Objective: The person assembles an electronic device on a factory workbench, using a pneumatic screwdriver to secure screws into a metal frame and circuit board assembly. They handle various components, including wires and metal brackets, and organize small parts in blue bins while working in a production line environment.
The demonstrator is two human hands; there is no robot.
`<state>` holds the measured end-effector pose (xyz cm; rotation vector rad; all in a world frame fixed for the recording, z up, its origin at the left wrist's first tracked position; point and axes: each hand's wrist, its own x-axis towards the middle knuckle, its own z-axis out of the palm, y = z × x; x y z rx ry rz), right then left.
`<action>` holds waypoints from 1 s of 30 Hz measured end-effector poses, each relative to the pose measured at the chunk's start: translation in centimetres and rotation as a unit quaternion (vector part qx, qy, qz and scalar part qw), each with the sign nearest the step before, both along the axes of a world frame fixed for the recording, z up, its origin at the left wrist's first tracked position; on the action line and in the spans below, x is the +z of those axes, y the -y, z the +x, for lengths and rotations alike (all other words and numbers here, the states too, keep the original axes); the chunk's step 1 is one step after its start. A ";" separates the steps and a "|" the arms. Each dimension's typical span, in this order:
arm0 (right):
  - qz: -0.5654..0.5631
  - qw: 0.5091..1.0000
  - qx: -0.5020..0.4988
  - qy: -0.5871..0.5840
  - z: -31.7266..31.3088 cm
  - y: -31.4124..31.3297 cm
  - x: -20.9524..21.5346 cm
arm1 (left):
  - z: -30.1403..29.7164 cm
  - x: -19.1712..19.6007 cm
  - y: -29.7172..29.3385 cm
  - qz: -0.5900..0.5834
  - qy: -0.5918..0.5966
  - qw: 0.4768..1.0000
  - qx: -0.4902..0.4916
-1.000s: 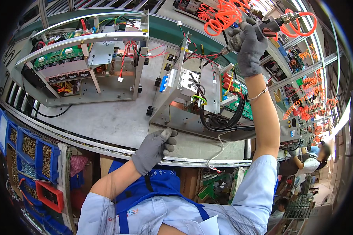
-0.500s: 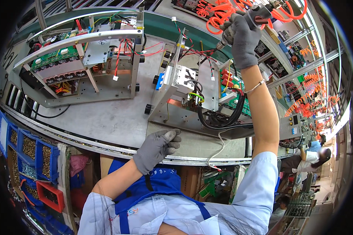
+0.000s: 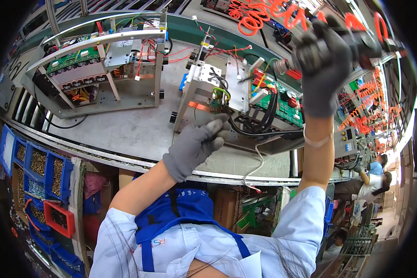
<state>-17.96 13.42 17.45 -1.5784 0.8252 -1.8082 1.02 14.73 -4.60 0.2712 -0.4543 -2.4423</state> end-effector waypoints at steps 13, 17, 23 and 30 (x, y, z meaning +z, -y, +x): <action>-0.124 0.991 -0.018 0.040 2.2 -9.6 -5.3 | -2.5 2.0 -2.2 0.116 -0.091 0.989 -0.032; -0.133 0.991 0.005 0.027 2.3 -9.0 -5.4 | -2.3 1.4 -1.7 0.117 -0.131 0.983 -0.058; -0.100 0.992 -0.038 0.063 2.7 -6.6 -5.4 | -2.7 1.1 -0.6 0.059 -0.033 0.996 -0.065; -0.068 0.978 -0.194 -0.018 0.4 -1.7 -5.5 | -2.7 -3.6 -0.8 0.089 -0.001 0.994 0.060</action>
